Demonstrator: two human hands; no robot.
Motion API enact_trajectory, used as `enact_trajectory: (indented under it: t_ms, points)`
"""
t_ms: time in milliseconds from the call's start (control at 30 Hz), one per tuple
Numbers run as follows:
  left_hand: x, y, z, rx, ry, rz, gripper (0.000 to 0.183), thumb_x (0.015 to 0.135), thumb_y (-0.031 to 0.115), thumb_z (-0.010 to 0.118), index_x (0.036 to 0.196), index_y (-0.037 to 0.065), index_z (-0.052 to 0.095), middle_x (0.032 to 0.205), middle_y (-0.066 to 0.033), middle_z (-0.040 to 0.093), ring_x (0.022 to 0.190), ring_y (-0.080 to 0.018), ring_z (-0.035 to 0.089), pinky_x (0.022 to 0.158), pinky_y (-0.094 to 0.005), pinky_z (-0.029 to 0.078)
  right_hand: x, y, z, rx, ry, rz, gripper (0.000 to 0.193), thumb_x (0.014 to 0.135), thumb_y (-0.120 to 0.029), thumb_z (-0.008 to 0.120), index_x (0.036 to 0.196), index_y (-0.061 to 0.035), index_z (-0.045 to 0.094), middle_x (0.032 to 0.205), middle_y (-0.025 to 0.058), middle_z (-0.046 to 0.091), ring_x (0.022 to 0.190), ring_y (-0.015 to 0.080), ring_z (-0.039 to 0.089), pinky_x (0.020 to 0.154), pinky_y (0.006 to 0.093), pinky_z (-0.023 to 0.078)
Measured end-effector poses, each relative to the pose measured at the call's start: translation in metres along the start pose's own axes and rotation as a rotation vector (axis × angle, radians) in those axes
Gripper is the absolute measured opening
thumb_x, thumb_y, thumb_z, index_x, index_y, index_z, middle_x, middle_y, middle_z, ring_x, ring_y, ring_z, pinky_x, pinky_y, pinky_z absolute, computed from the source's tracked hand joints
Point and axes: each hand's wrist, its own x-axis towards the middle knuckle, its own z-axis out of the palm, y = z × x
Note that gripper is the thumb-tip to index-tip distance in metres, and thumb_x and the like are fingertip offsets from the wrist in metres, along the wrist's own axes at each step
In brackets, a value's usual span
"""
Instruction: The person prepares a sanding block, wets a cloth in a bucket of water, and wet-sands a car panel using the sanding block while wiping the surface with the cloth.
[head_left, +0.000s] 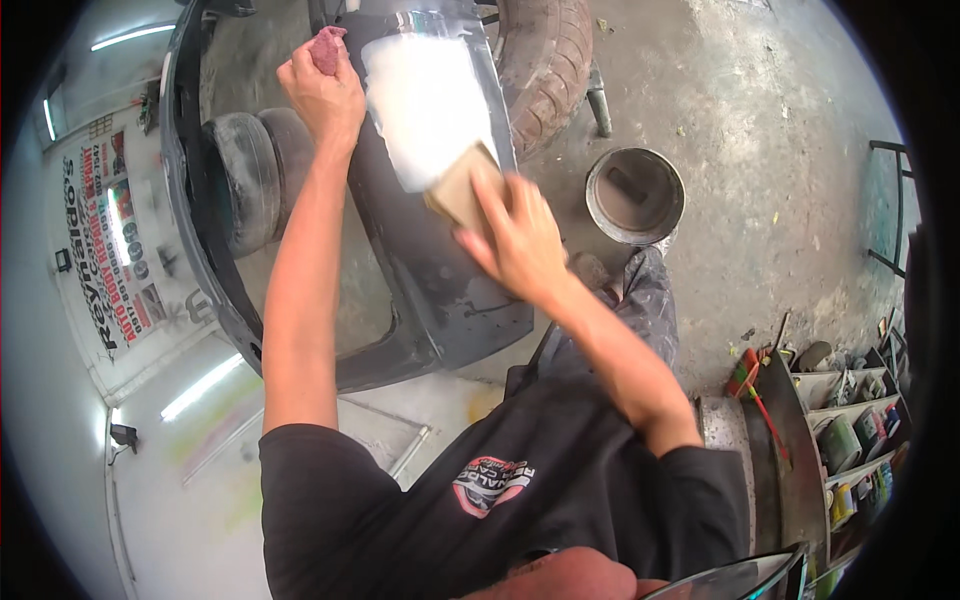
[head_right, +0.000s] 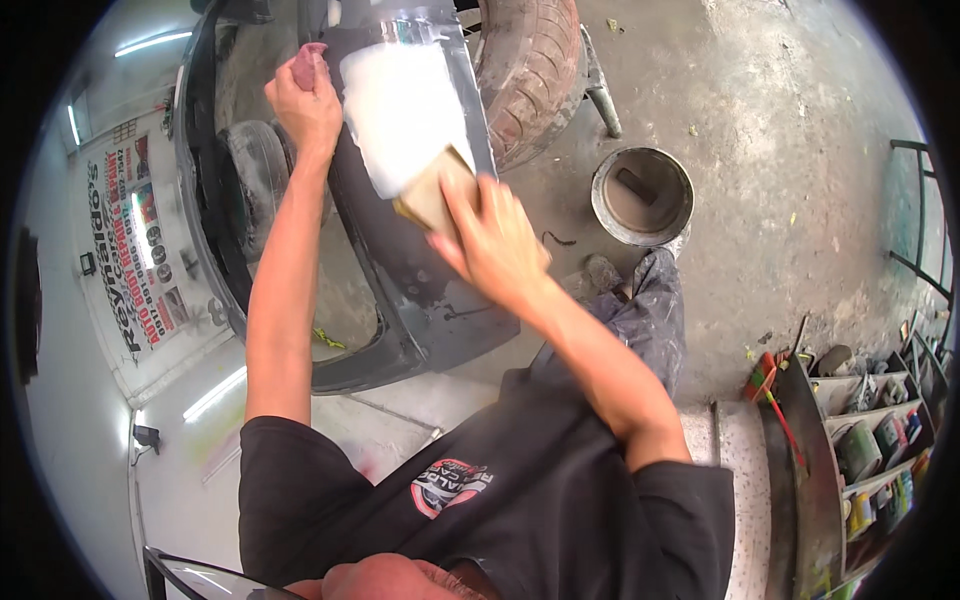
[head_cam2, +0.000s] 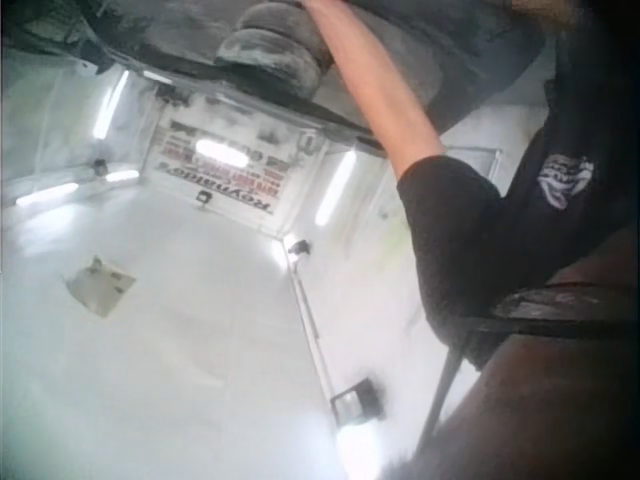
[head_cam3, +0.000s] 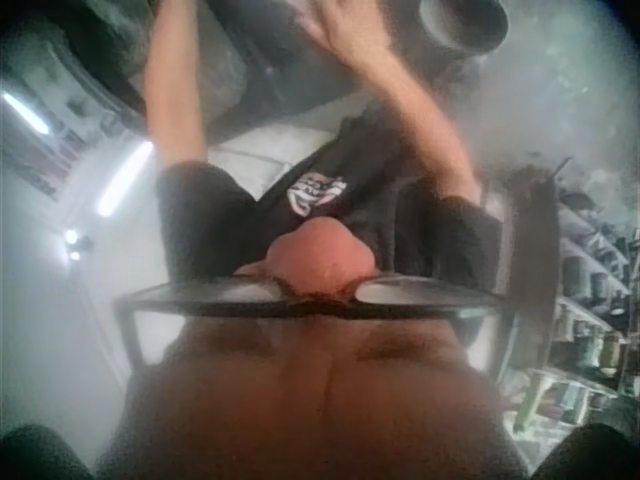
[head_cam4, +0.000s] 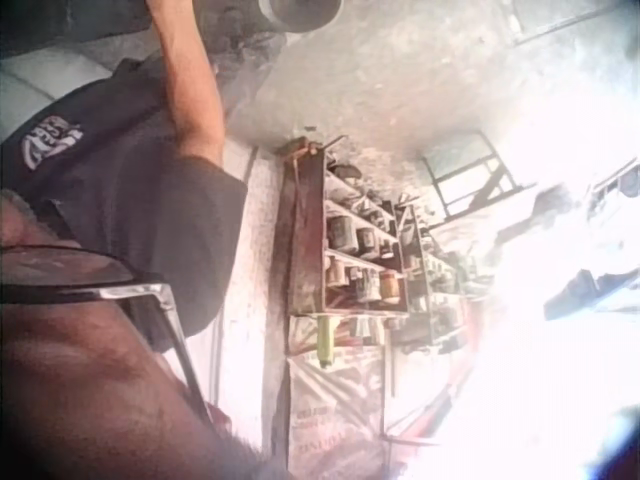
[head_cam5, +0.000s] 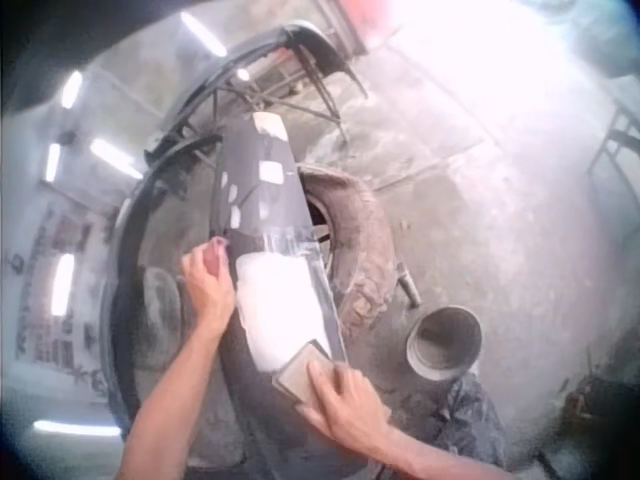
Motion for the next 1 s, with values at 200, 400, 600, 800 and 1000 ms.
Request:
enact_trajectory:
  t_ms: [200, 400, 600, 800, 1000]
  points:
    - [0.009, 0.033, 0.001, -0.049, 0.026, 0.064, 0.050, 0.079, 0.044, 0.089, 0.096, 0.002, 0.069, 0.098, -0.0137, 0.063, 0.090, -0.0309, 0.063, 0.079, -0.0446, 0.053, 0.098, 0.033, -0.011, 0.007, 0.083, 0.053, 0.068, 0.089, -0.041, 0.074, 0.139, -0.0024, 0.048, 0.111, 0.0301, 0.058, 0.097, 0.0459, 0.062, 0.081, 0.0535, 0.055]
    - [0.002, 0.015, -0.003, -0.034, -0.010, 0.098, 0.044, 0.076, 0.038, 0.090, 0.088, 0.002, 0.069, 0.091, -0.0124, 0.063, 0.084, -0.0297, 0.064, 0.074, -0.0434, 0.052, 0.058, 0.015, 0.008, 0.018, 0.036, 0.082, 0.074, 0.088, -0.042, 0.076, 0.146, -0.0047, 0.050, 0.116, 0.0273, 0.055, 0.106, 0.0440, 0.060, 0.088, 0.0497, 0.054]
    - [0.008, 0.025, -0.007, -0.074, -0.003, 0.115, 0.030, 0.077, 0.025, 0.084, 0.086, 0.001, 0.068, 0.088, -0.0128, 0.062, 0.078, -0.0302, 0.063, 0.071, -0.0424, 0.051, 0.038, 0.012, 0.001, 0.018, 0.082, -0.013, 0.079, 0.087, -0.038, 0.078, 0.151, -0.0043, 0.046, 0.113, 0.0242, 0.053, 0.103, 0.0434, 0.057, 0.086, 0.0500, 0.052]
    - [0.005, 0.022, 0.008, -0.077, -0.052, 0.119, 0.027, 0.077, 0.022, 0.081, 0.086, 0.000, 0.067, 0.088, -0.0128, 0.062, 0.076, -0.0297, 0.062, 0.070, -0.0423, 0.050, 0.133, 0.037, 0.003, 0.026, 0.036, 0.149, 0.072, 0.091, -0.044, 0.073, 0.146, -0.0044, 0.048, 0.114, 0.0297, 0.057, 0.104, 0.0459, 0.060, 0.086, 0.0509, 0.053]
    - [0.007, 0.027, -0.009, -0.093, -0.025, 0.073, 0.026, 0.077, 0.021, 0.081, 0.086, 0.001, 0.067, 0.088, -0.0119, 0.061, 0.075, -0.0281, 0.062, 0.070, -0.0414, 0.051, -0.016, 0.013, -0.009, 0.066, 0.020, -0.018, 0.080, 0.088, -0.040, 0.078, 0.153, -0.0050, 0.047, 0.114, 0.0243, 0.053, 0.103, 0.0428, 0.058, 0.090, 0.0495, 0.051]
